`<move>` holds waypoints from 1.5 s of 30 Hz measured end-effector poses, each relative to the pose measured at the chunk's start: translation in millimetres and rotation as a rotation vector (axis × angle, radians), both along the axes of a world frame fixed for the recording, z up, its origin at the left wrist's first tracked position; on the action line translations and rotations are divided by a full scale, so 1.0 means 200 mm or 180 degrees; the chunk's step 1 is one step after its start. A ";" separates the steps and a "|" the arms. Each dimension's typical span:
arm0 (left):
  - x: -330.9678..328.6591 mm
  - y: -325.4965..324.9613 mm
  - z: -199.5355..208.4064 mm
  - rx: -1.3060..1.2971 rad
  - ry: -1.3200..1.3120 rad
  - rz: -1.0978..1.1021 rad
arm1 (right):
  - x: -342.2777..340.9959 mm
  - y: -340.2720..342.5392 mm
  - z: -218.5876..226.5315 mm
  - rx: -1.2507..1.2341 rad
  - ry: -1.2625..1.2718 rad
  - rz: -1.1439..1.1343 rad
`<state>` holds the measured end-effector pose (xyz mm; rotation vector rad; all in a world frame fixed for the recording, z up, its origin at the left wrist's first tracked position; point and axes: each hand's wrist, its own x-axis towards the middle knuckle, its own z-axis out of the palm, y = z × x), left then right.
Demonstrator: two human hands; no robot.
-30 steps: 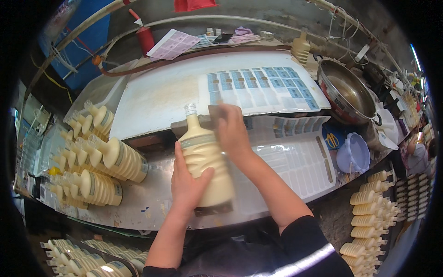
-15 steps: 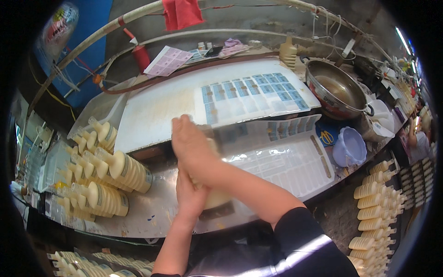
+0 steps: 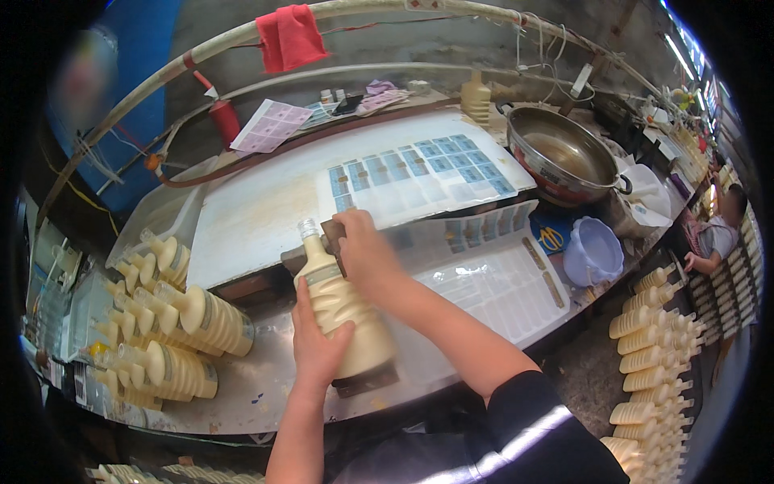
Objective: The person repeatedly picks up plastic bottles filled with a yellow liquid, applies a label to each bottle, and places them on a nearby surface. The process is continuous and repetitive throughout the clip.
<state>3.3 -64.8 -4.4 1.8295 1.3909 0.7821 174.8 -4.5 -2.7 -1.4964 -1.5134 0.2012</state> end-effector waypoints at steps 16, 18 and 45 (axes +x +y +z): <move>-0.03 -0.23 -0.14 0.0252 -0.0307 0.0129 | 0.45 -0.03 0.06 -0.1249 0.1931 0.0141; -0.03 -0.23 -0.16 0.0229 -0.0351 0.0225 | 0.45 -0.02 0.02 -0.0950 0.0370 -0.0199; -0.12 -0.30 -0.36 -0.0067 -0.1429 0.0493 | 0.93 -0.43 -0.02 -0.0530 -0.0546 -0.0626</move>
